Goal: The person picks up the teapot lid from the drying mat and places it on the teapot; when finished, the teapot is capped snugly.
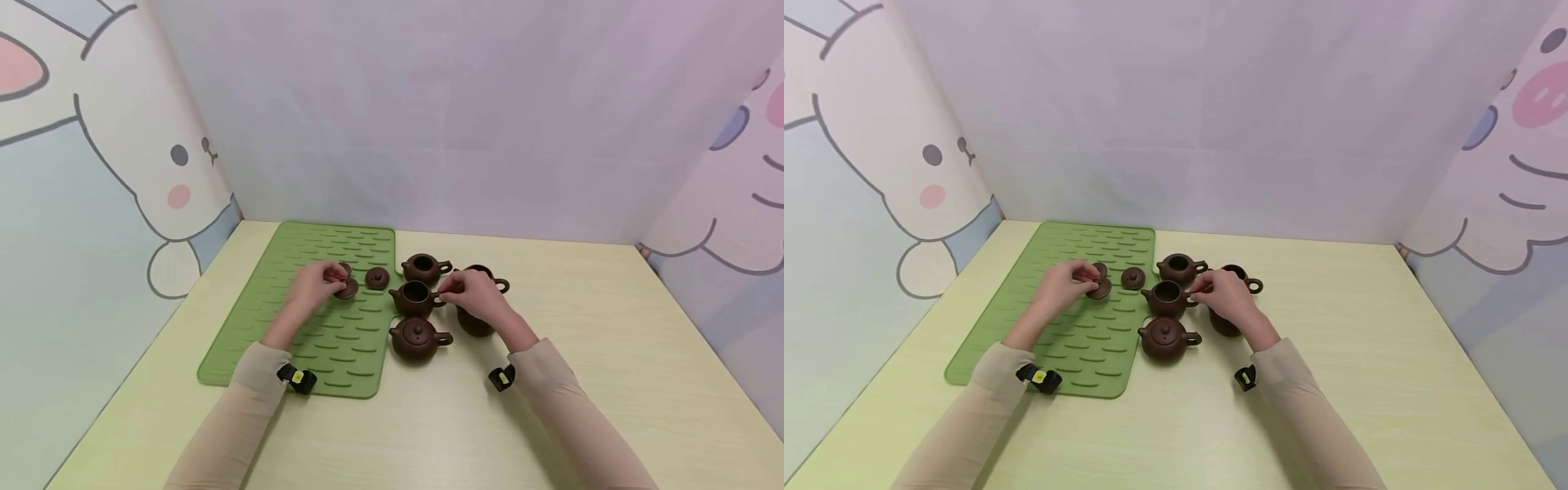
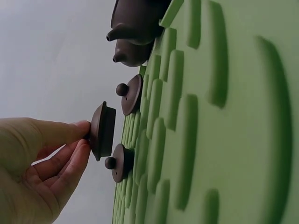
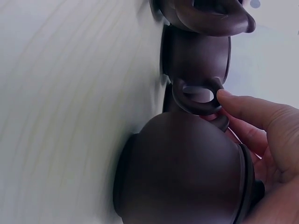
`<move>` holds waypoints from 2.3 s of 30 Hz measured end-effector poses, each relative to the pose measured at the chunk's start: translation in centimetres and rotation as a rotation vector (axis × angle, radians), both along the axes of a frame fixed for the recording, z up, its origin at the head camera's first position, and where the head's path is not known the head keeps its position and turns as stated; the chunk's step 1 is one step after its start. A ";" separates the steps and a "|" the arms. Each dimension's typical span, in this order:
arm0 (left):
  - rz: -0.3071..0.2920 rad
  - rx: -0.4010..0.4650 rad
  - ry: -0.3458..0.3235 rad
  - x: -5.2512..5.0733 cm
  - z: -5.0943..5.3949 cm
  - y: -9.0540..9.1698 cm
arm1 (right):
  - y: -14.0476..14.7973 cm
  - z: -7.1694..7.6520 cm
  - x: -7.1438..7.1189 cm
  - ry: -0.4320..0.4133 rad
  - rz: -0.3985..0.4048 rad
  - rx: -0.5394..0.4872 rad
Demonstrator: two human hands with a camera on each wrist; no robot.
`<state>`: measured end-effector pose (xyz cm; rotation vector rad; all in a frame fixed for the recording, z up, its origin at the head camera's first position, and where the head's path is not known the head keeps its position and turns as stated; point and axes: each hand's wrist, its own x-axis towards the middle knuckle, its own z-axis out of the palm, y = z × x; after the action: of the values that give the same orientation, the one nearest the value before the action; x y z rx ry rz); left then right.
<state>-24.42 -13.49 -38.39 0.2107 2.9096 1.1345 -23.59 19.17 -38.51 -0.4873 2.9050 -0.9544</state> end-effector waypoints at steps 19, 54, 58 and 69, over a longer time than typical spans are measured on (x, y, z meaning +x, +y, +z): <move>-0.048 0.062 0.032 0.0 1.3 3.0 | 0.0 -0.1 0.1 0.007 0.000 0.005; -0.181 0.127 0.048 -0.7 2.1 8.1 | 0.0 0.0 0.1 -0.004 0.004 0.001; -0.193 0.130 0.051 -0.8 1.9 8.7 | -0.1 0.0 0.1 -0.013 0.003 -0.003; -0.222 0.107 0.075 -0.6 1.6 10.3 | -0.1 0.0 -0.1 -0.015 -0.007 -0.005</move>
<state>-25.03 -3.22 -36.78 0.5743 2.7997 1.2684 -23.65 19.08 -38.47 -0.4683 2.8940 -0.9627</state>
